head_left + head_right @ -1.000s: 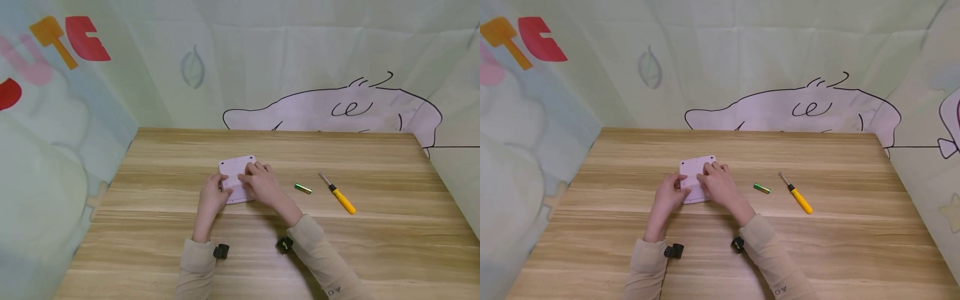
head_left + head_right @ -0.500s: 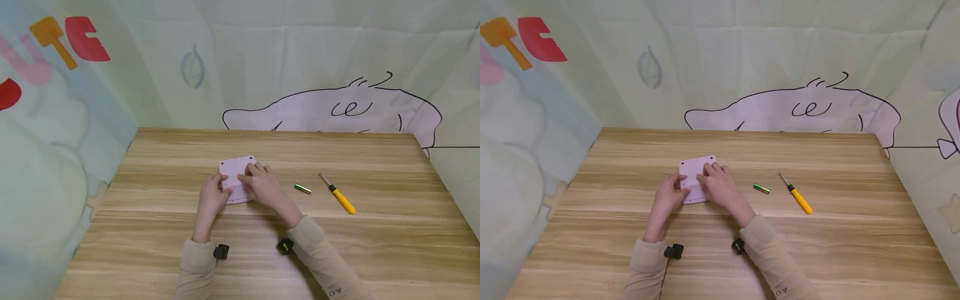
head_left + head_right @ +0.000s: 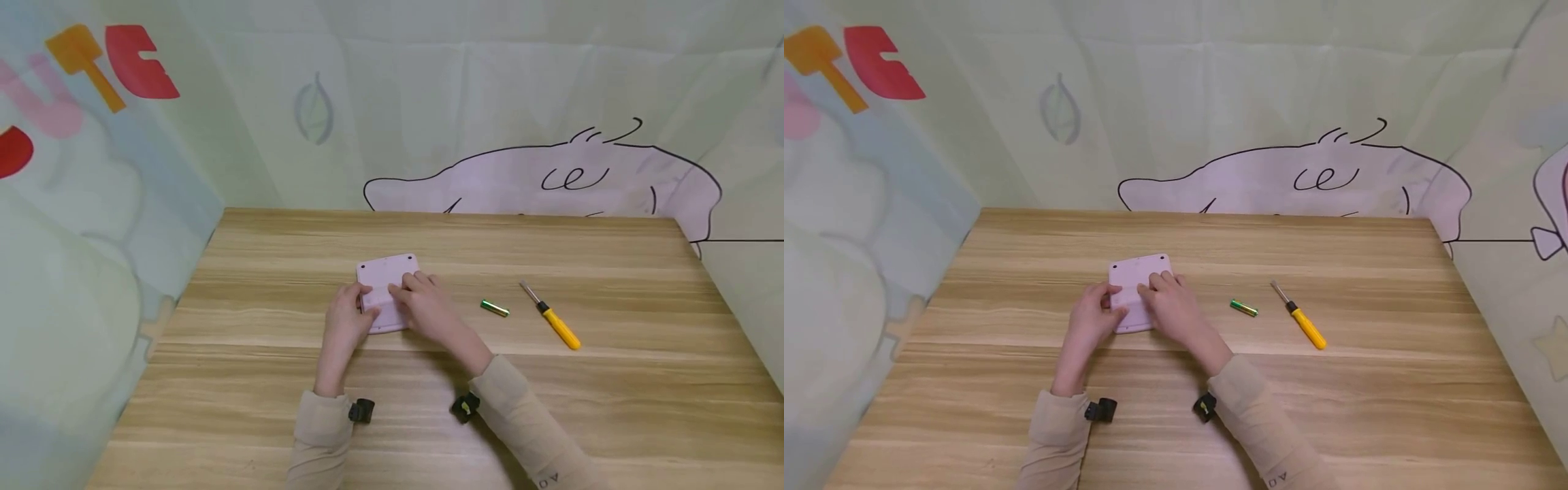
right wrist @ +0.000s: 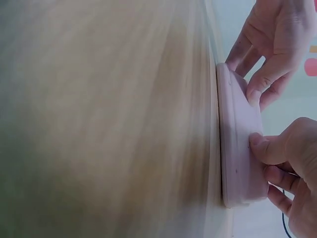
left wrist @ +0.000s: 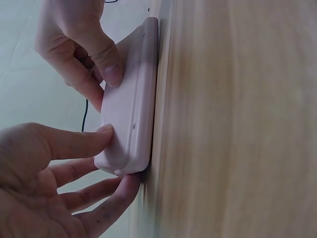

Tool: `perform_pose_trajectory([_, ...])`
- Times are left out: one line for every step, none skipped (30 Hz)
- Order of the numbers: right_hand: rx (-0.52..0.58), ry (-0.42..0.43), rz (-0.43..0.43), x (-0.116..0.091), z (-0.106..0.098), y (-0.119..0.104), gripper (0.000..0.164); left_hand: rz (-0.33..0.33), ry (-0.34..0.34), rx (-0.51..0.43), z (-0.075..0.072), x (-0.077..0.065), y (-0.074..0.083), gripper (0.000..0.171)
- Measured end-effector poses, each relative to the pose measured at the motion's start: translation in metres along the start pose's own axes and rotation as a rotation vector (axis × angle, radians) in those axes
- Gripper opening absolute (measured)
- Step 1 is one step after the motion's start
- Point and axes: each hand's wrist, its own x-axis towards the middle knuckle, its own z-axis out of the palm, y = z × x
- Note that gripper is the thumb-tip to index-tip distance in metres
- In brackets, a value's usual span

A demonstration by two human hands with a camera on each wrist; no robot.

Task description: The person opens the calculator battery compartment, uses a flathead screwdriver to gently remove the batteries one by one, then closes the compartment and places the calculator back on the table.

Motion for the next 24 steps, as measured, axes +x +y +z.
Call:
perform_pose_trajectory([0.011, 0.009, 0.006, -0.0005, 0.0004, 0.0006, 0.036, 0.004, 0.001, 0.001, 0.0001, 0.0, 0.0, 0.036])
perform_pose_trajectory([0.022, 0.016, 0.012, -0.0008, 0.0007, 0.0012, 0.035, 0.008, 0.003, 0.003, 0.0002, 0.0, -0.0002, 0.036])
perform_pose_trajectory([0.038, 0.022, 0.019, -0.001, 0.0006, 0.0018, 0.035, 0.011, 0.005, 0.004, 0.0002, -0.0001, -0.0004, 0.036])
perform_pose_trajectory([0.052, 0.024, 0.028, -0.0012, 0.0005, 0.0025, 0.034, 0.015, 0.008, 0.003, 0.0003, -0.0002, -0.0004, 0.036])
perform_pose_trajectory([0.071, 0.026, 0.039, -0.0014, 0.0002, 0.0032, 0.034, 0.018, 0.01, 0.002, 0.0002, -0.0004, -0.0005, 0.036])
perform_pose_trajectory([0.091, 0.025, 0.05, -0.0015, 0.0, 0.0039, 0.035, 0.021, 0.011, 0.001, 0.0001, -0.0006, -0.0006, 0.036])
perform_pose_trajectory([0.109, 0.021, 0.06, -0.0016, -0.0002, 0.0045, 0.035, 0.023, 0.012, 0.001, 0.0, -0.0008, -0.0006, 0.036])
perform_pose_trajectory([0.124, 0.014, 0.07, -0.0016, -0.0005, 0.005, 0.036, 0.024, 0.013, 0.001, -0.0001, -0.001, -0.0007, 0.036])
perform_pose_trajectory([0.141, 0.007, 0.077, -0.0017, -0.0009, 0.0055, 0.036, 0.022, 0.012, 0.0, -0.0003, -0.0012, -0.0006, 0.036])
perform_pose_trajectory([0.154, -0.001, 0.084, -0.0022, -0.0012, 0.006, 0.037, 0.02, 0.009, -0.001, -0.0003, -0.0014, -0.0005, 0.037])
perform_pose_trajectory([0.164, -0.008, 0.086, -0.0025, -0.0015, 0.0064, 0.037, 0.018, 0.007, 0.0, -0.0003, -0.0015, -0.0005, 0.037])
perform_pose_trajectory([0.171, -0.015, 0.088, -0.0029, -0.0018, 0.0067, 0.038, 0.015, 0.004, 0.002, -0.0002, -0.0015, -0.0005, 0.037])
perform_pose_trajectory([0.175, -0.023, 0.09, -0.0033, -0.0022, 0.0069, 0.038, 0.013, 0.001, 0.003, -0.0003, -0.0016, -0.0003, 0.037])
perform_pose_trajectory([0.177, -0.031, 0.093, -0.0036, -0.0026, 0.007, 0.038, 0.011, -0.003, 0.006, -0.0004, -0.0016, -0.0002, 0.038])
perform_pose_trajectory([0.179, -0.037, 0.096, -0.0039, -0.0028, 0.0071, 0.038, 0.011, -0.007, 0.01, -0.0006, -0.0016, -0.0001, 0.038])
perform_pose_trajectory([0.179, -0.043, 0.099, -0.0041, -0.0031, 0.0072, 0.038, 0.014, -0.009, 0.016, -0.0007, -0.0016, 0.0001, 0.038])
perform_pose_trajectory([0.179, -0.05, 0.102, -0.0043, -0.0033, 0.0072, 0.039, 0.018, -0.011, 0.022, -0.0007, -0.0015, 0.0002, 0.038])
perform_pose_trajectory([0.179, -0.056, 0.105, -0.0045, -0.0035, 0.0073, 0.039, 0.022, -0.013, 0.029, -0.001, -0.0014, 0.0004, 0.038])
perform_pose_trajectory([0.179, -0.062, 0.107, -0.0047, -0.0036, 0.0074, 0.039, 0.027, -0.013, 0.037, -0.0012, -0.0013, 0.0006, 0.038])
perform_pose_trajectory([0.18, -0.066, 0.107, -0.0051, -0.0037, 0.0077, 0.039, 0.031, -0.014, 0.045, -0.0014, -0.0012, 0.0007, 0.038])
perform_pose_trajectory([0.181, -0.07, 0.106, -0.0055, -0.0038, 0.0079, 0.04, 0.036, -0.014, 0.052, -0.0018, -0.001, 0.0009, 0.038])
perform_pose_trajectory([0.184, -0.074, 0.106, -0.0059, -0.0039, 0.0083, 0.04, 0.043, -0.017, 0.058, -0.0021, -0.0009, 0.0011, 0.038])
perform_pose_trajectory([0.188, -0.078, 0.104, -0.0065, -0.004, 0.0088, 0.04, 0.047, -0.021, 0.064, -0.0025, -0.0008, 0.0012, 0.038])
perform_pose_trajectory([0.192, -0.081, 0.104, -0.0071, -0.0039, 0.0094, 0.041, 0.05, -0.026, 0.068, -0.0028, -0.0006, 0.0011, 0.039])
